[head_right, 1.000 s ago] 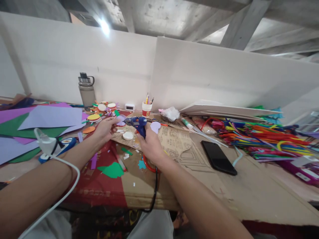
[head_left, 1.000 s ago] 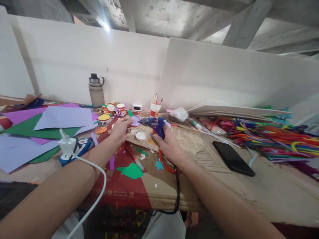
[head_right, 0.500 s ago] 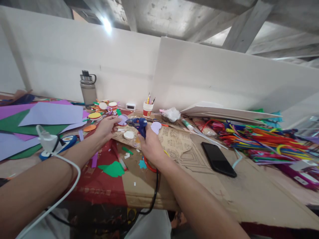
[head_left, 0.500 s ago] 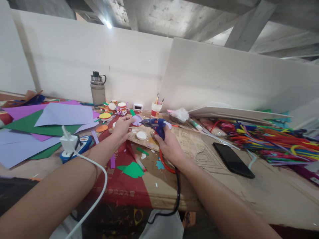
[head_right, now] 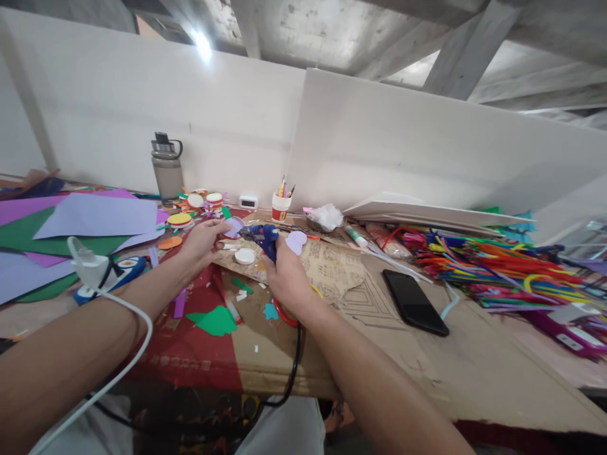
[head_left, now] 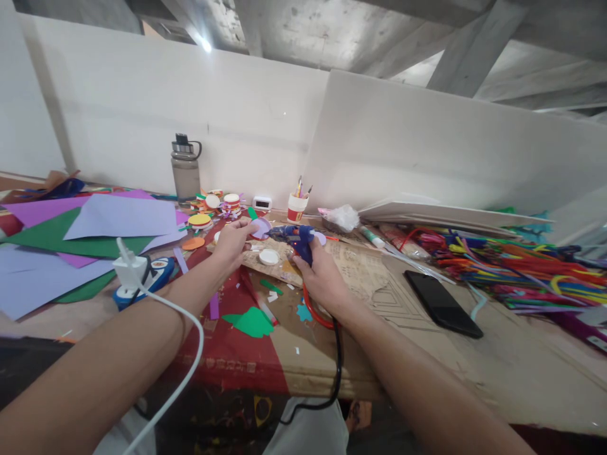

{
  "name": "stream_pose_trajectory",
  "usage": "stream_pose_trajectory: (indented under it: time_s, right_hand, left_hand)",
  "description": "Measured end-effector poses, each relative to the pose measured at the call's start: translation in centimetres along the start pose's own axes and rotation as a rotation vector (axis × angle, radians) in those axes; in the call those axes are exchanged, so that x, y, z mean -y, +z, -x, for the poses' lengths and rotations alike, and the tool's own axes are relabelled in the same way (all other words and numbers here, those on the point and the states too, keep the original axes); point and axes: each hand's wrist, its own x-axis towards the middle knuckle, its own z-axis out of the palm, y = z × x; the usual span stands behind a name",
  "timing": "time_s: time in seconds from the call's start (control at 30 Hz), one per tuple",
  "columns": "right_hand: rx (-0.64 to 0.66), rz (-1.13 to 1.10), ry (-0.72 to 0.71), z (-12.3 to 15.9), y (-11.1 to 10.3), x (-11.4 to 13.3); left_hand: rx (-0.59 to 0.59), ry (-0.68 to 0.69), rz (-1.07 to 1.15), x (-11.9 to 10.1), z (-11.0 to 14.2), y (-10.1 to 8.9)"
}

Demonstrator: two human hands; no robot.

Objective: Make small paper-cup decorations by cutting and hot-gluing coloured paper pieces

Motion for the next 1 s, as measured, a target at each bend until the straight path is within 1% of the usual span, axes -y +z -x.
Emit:
stream_pose_trajectory:
  time_s: [0.5, 0.9, 1.0]
  right_hand:
    - [-0.005, 0.012, -0.009, 0.17, 0.08, -0.19]
    - [0.003, 0.056, 0.003, 0.32, -0.1, 0.0]
    - [0.005, 0.095, 0.017, 0.37, -0.07, 0.03]
  left_hand:
    - [0.008, 0.001, 0.016, -0.1, 0.01, -0.02]
    - [-0.005, 0.005, 0.028, -0.3, 0.16, 0.0]
    - [-0.008, 0.014, 0.025, -0.28, 0.13, -0.04]
